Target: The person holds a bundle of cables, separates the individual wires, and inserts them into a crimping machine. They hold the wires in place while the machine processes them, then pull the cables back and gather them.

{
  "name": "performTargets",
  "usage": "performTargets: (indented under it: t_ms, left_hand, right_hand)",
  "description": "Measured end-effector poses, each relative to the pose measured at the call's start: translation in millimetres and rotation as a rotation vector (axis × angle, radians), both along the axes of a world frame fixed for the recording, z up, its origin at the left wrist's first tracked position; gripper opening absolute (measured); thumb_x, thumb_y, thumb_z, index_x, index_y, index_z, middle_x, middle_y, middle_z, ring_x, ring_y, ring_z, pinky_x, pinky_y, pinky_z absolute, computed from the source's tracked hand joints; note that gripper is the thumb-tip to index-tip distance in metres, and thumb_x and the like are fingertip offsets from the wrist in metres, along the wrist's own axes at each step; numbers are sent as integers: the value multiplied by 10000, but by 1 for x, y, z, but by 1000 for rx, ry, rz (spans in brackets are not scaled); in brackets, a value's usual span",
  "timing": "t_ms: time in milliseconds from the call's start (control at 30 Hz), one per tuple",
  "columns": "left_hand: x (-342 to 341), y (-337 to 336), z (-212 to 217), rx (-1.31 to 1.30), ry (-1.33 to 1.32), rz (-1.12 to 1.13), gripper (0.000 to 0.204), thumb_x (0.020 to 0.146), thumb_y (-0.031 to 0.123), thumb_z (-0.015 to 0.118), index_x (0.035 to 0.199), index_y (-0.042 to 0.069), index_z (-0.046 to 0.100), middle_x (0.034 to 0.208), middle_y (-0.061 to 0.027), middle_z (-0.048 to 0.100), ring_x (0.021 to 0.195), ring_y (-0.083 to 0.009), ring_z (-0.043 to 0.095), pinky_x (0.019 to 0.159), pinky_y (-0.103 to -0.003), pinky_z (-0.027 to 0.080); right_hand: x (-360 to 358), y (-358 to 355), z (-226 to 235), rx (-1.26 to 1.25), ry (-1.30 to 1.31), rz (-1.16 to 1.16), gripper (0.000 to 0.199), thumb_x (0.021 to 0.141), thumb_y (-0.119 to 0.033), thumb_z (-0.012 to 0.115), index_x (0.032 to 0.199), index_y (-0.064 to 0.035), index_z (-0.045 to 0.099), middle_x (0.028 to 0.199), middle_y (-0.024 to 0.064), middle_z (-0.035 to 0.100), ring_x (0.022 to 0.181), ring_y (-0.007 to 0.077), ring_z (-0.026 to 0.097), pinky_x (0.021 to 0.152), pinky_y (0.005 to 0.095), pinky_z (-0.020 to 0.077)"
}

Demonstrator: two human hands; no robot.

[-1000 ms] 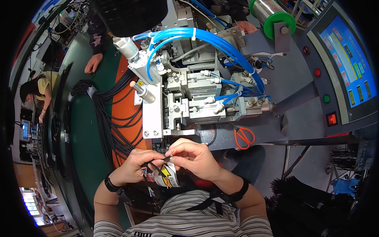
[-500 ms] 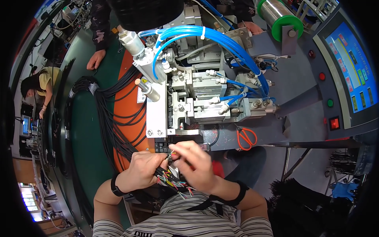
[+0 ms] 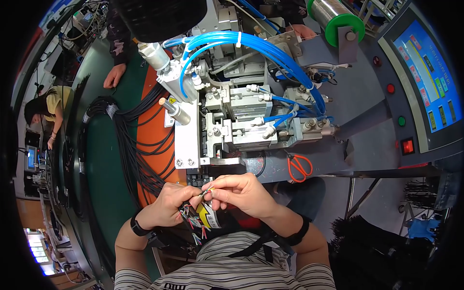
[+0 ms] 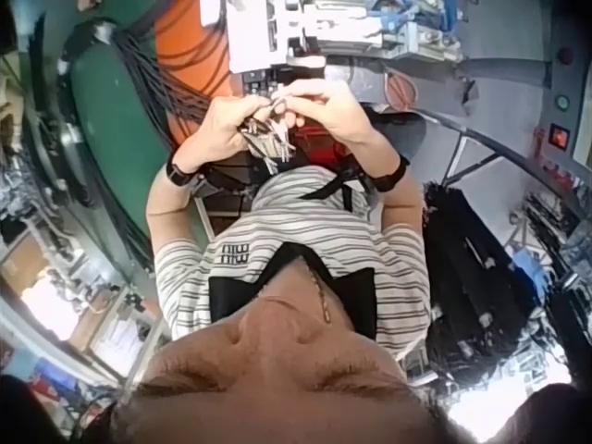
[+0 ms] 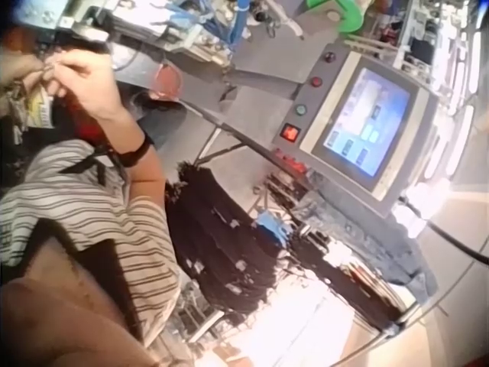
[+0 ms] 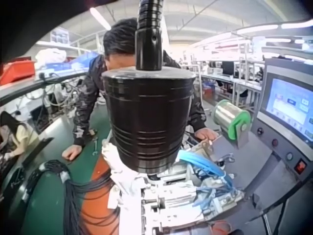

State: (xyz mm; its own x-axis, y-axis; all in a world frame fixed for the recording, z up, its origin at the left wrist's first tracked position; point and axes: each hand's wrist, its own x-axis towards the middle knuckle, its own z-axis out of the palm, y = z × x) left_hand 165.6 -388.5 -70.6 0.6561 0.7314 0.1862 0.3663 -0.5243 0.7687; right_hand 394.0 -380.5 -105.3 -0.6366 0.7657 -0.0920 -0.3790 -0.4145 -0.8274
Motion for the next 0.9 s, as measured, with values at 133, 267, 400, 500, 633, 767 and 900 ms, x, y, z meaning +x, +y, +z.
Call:
performTargets:
  t_ms: [133, 267, 400, 500, 633, 767, 900]
  left_hand:
    - [4, 4, -2, -9, -44, -10, 91, 922, 73, 627, 968, 18, 572, 661, -86, 614, 561, -247, 631, 516, -326, 487]
    - [1, -13, -12, 6, -129, 255, 266, 881, 88, 690, 1092, 20, 542, 772, -103, 644, 624, -286, 648, 543, -335, 503]
    - [-3, -12, 9, 221, 30, 101, 517, 698, 16, 733, 1164, 10, 509, 935, -126, 642, 814, -319, 661, 671, -365, 515]
    - [0, -17, 25, 255, 62, 104, 495, 752, 27, 729, 1193, 8, 505, 983, -135, 635, 855, -322, 660, 702, -362, 518]
    - [-24, -14, 82, 178, 86, 9, 456, 808, 47, 721, 1208, 6, 506, 1000, -128, 645, 851, -295, 662, 711, -350, 520]
    - [-95, -13, 122, -165, -426, 399, 307, 851, 31, 674, 1125, 28, 535, 959, -96, 681, 815, -182, 655, 662, -280, 496]
    - [-110, 103, 147, 114, -376, 732, 150, 901, 34, 631, 1017, 39, 535, 868, -91, 682, 792, -137, 656, 609, -237, 465]
  right_hand:
    - [2, 1, 3, 69, -17, -56, 176, 949, 17, 575, 1089, 80, 661, 969, 126, 665, 772, 151, 671, 651, 217, 515]
    - [-16, -14, 13, -19, 45, -346, 139, 906, 14, 644, 1034, 57, 675, 959, 121, 660, 778, 149, 662, 664, 221, 516]
    - [-30, -34, 38, 696, -298, -469, 162, 828, 20, 730, 982, 23, 682, 963, 117, 655, 772, 152, 653, 669, 238, 521]
    - [-49, -40, 43, 850, -256, -506, 200, 782, 24, 764, 964, 9, 684, 971, 117, 653, 785, 164, 653, 666, 256, 526]
    - [-57, -42, 46, 1025, -159, -421, 222, 764, 20, 775, 967, 5, 686, 985, 116, 651, 814, 187, 658, 661, 275, 531]
    - [-51, -54, 39, 1011, -114, -219, 211, 780, 5, 758, 979, 10, 687, 993, 116, 651, 854, 212, 664, 670, 288, 536]
    - [-52, -60, 44, 1028, -121, -122, 219, 791, 14, 707, 1002, 24, 648, 1008, 122, 621, 857, 247, 654, 700, 310, 537]
